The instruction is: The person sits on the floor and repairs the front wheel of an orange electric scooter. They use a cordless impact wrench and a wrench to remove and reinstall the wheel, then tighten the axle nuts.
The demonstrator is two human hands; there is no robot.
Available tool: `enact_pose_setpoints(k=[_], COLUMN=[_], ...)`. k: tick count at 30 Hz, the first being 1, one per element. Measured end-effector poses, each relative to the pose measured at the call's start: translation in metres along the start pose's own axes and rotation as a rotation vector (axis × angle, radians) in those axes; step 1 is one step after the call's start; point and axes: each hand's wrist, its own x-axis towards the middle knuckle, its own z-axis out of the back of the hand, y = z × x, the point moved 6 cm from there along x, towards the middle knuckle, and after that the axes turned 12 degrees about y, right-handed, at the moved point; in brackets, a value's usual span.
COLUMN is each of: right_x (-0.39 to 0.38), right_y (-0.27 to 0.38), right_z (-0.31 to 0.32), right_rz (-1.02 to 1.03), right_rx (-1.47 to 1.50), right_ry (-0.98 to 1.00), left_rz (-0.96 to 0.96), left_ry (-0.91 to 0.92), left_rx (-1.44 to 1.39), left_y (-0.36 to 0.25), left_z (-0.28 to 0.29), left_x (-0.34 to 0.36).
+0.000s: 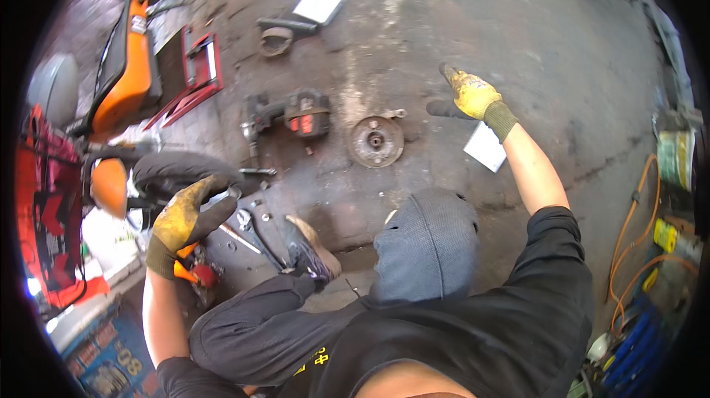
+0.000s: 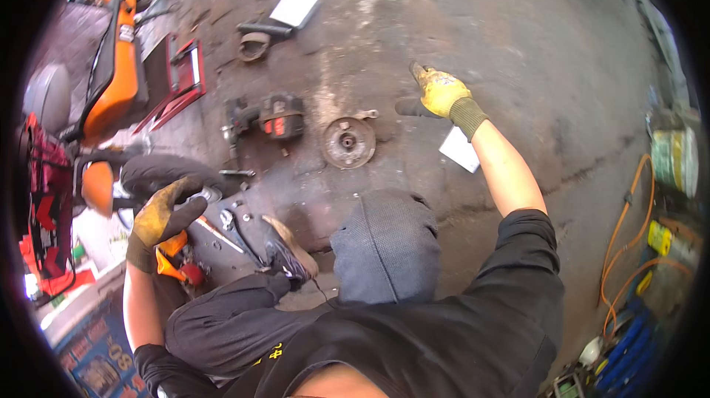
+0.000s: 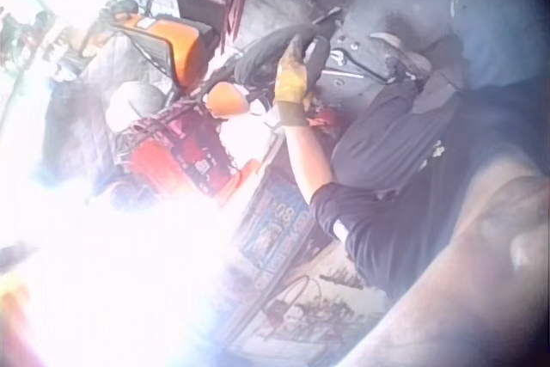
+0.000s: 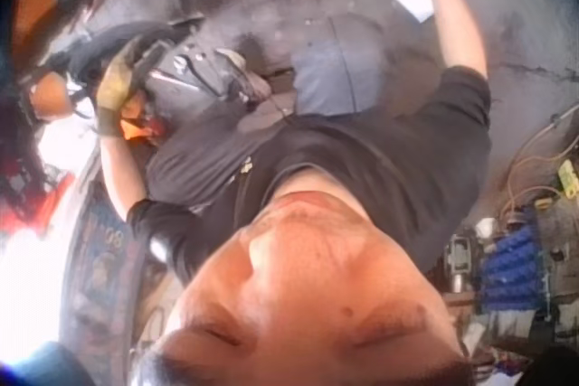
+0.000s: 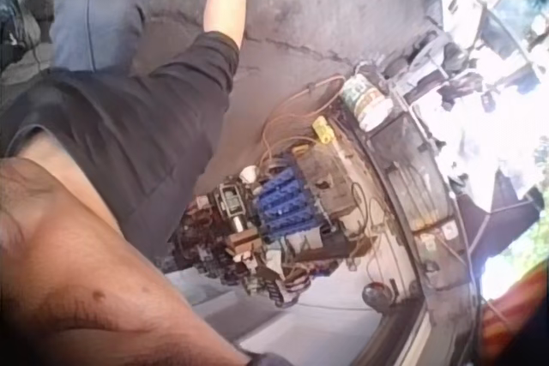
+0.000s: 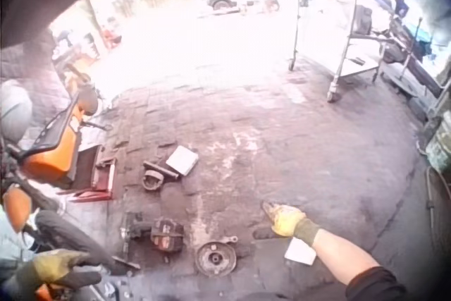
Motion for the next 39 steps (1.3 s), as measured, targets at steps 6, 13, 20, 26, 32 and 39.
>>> enact_pose_setpoints(k=[6, 13, 20, 26, 32, 39], right_x=[-0.065, -0.058, -0.133, -0.212, -0.203, -0.172], right_y=[-0.08, -0.077, -0.016, 0.085, 0.147, 0.187], right_z=[-0.116, -0.165, -0.111, -0.019, 0.031, 0.063], right_rz=[-0.3, -0.508, -0.323, -0.086, 0.034, 0.149], right_rx=[-0.095, -0.057, -0.157, -0.106, -0.131, -0.222], right_ry=[0.058, -0.165, -0.606, -0.781, -0.697, -0.617], left_rz=[-0.165, -0.535, -0.83, -0.926, -0.95, -0.974], left_ry=[0.175, 0.305, 0.506, 0.871, 0.894, 0.654], left_rx=[-0.199, 0.08, -0.09, -0.294, -0.428, -0.442], left_y=[-0.053, -0.176, -0.242, -0.262, -0.248, -0.216], left_z=[0.0, -0.023, -0.057, -0.077, -0.057, -0.033], left_x=[0.08, 0.139, 0.168, 0.144, 0.133, 0.137])
